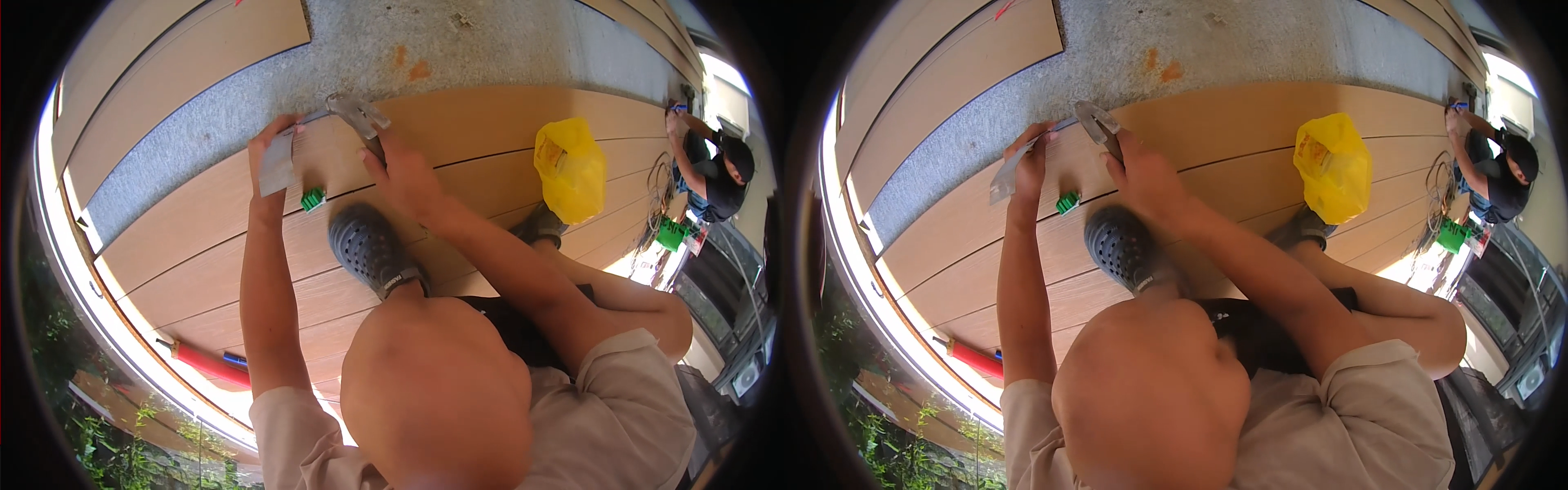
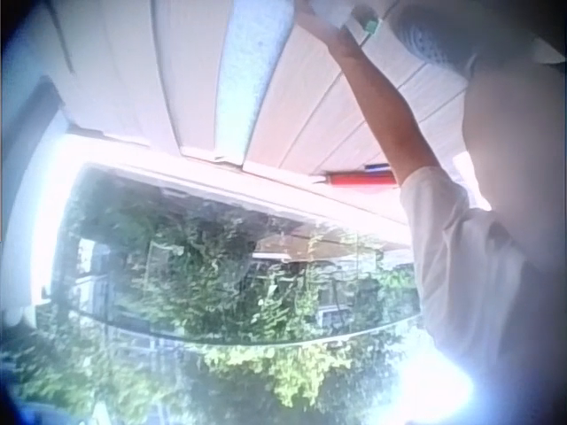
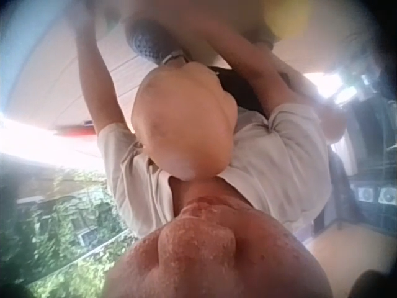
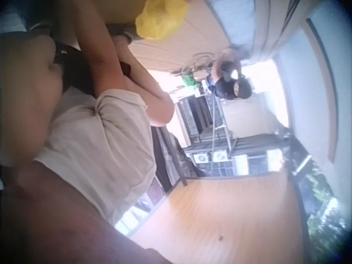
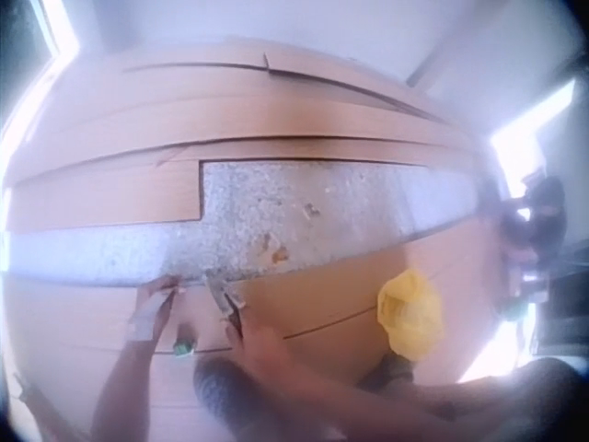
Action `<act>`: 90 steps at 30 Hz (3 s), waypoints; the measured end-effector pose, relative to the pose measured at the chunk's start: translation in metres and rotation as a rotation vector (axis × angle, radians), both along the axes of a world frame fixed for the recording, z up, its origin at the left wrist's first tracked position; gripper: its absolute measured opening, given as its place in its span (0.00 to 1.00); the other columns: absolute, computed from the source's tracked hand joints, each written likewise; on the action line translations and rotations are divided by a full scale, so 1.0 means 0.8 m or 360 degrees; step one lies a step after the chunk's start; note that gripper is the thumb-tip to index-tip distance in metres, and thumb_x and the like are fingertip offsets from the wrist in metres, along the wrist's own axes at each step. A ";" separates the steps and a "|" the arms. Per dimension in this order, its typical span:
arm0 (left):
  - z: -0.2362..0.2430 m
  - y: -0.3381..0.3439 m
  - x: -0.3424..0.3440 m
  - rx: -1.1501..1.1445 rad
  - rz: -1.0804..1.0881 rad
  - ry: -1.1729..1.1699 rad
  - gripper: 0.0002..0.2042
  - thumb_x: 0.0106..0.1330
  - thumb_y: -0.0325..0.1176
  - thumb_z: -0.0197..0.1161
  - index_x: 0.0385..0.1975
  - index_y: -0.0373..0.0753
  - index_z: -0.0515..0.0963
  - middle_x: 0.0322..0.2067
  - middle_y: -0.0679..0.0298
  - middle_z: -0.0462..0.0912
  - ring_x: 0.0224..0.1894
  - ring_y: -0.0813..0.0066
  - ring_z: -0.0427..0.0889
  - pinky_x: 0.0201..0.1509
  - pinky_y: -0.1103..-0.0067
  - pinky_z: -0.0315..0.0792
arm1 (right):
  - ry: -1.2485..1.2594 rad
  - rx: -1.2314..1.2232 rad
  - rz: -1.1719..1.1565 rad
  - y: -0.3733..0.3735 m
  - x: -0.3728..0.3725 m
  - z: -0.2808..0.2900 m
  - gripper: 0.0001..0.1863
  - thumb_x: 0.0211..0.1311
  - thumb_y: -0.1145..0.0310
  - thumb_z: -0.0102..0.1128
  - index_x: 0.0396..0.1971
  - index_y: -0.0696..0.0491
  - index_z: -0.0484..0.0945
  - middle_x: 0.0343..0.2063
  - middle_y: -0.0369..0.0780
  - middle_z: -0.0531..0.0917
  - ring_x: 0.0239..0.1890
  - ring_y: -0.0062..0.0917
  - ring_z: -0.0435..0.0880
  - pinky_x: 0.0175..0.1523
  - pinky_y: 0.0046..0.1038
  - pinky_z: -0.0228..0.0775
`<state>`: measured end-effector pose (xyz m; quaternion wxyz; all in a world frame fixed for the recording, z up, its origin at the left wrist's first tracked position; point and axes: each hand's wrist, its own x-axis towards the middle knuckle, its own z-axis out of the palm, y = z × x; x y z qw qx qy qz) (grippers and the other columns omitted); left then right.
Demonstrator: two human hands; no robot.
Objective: The person installs composite decking boards by positioning fasteners between the planks, tapping them with a hammer, aligning them with an L-square, and securing the clips with screws using a power drill.
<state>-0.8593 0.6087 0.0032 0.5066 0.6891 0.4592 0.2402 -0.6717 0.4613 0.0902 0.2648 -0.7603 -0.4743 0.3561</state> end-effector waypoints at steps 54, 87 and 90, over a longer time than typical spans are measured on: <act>0.009 0.011 -0.004 0.0200 -0.0103 0.0190 0.09 0.67 0.35 0.67 0.41 0.38 0.85 0.31 0.53 0.86 0.29 0.65 0.85 0.37 0.76 0.77 | -0.0193 0.0396 -0.0026 0.007 0.003 -0.007 0.14 0.71 0.62 0.58 0.46 0.56 0.72 0.28 0.53 0.82 0.30 0.55 0.81 0.33 0.51 0.73; -0.018 0.012 -0.003 0.0541 0.0027 0.0065 0.07 0.60 0.30 0.71 0.37 0.39 0.87 0.30 0.57 0.82 0.36 0.60 0.79 0.43 0.70 0.74 | -0.0150 0.0116 0.0108 0.018 0.017 -0.005 0.14 0.69 0.64 0.58 0.47 0.57 0.73 0.32 0.54 0.83 0.34 0.54 0.82 0.37 0.49 0.74; -0.020 0.015 -0.008 0.0536 -0.0007 0.0127 0.07 0.59 0.31 0.71 0.37 0.39 0.88 0.30 0.57 0.81 0.36 0.60 0.79 0.43 0.70 0.74 | -0.0164 -0.0043 0.0259 0.025 0.019 -0.007 0.14 0.70 0.64 0.57 0.48 0.58 0.72 0.30 0.55 0.82 0.33 0.55 0.82 0.37 0.50 0.73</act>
